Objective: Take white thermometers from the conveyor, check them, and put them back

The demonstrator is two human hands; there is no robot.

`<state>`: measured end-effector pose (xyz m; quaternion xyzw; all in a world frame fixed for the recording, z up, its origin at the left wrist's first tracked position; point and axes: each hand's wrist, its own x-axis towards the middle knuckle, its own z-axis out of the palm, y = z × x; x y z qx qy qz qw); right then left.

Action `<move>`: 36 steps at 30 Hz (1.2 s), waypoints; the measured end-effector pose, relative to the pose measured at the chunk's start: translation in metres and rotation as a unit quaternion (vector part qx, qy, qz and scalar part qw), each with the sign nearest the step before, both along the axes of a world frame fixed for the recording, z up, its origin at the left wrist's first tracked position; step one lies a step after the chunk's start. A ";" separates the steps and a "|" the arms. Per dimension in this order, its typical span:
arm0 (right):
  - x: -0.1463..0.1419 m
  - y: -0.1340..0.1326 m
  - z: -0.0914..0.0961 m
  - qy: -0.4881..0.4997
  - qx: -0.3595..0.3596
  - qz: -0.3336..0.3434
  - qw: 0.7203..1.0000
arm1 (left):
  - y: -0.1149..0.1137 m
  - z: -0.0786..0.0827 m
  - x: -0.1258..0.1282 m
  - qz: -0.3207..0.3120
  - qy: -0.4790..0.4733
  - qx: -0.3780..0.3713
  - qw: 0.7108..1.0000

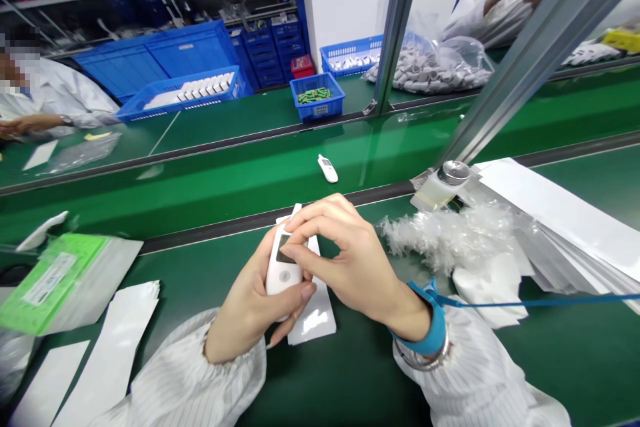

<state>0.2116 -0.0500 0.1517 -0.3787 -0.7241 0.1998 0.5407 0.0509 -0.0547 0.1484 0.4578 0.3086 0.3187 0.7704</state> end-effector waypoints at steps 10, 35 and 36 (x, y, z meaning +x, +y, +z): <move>-0.004 -0.001 -0.003 -0.016 0.036 -0.026 0.999 | -0.004 0.001 -0.003 -0.006 -0.004 -0.001 1.000; 0.068 0.144 -0.021 -0.219 -0.362 -0.338 0.841 | 0.142 -0.027 -0.016 0.246 0.125 0.171 0.946; 0.076 0.155 -0.028 -0.235 -0.391 -0.350 0.818 | 0.158 -0.028 -0.027 0.245 0.125 0.178 0.945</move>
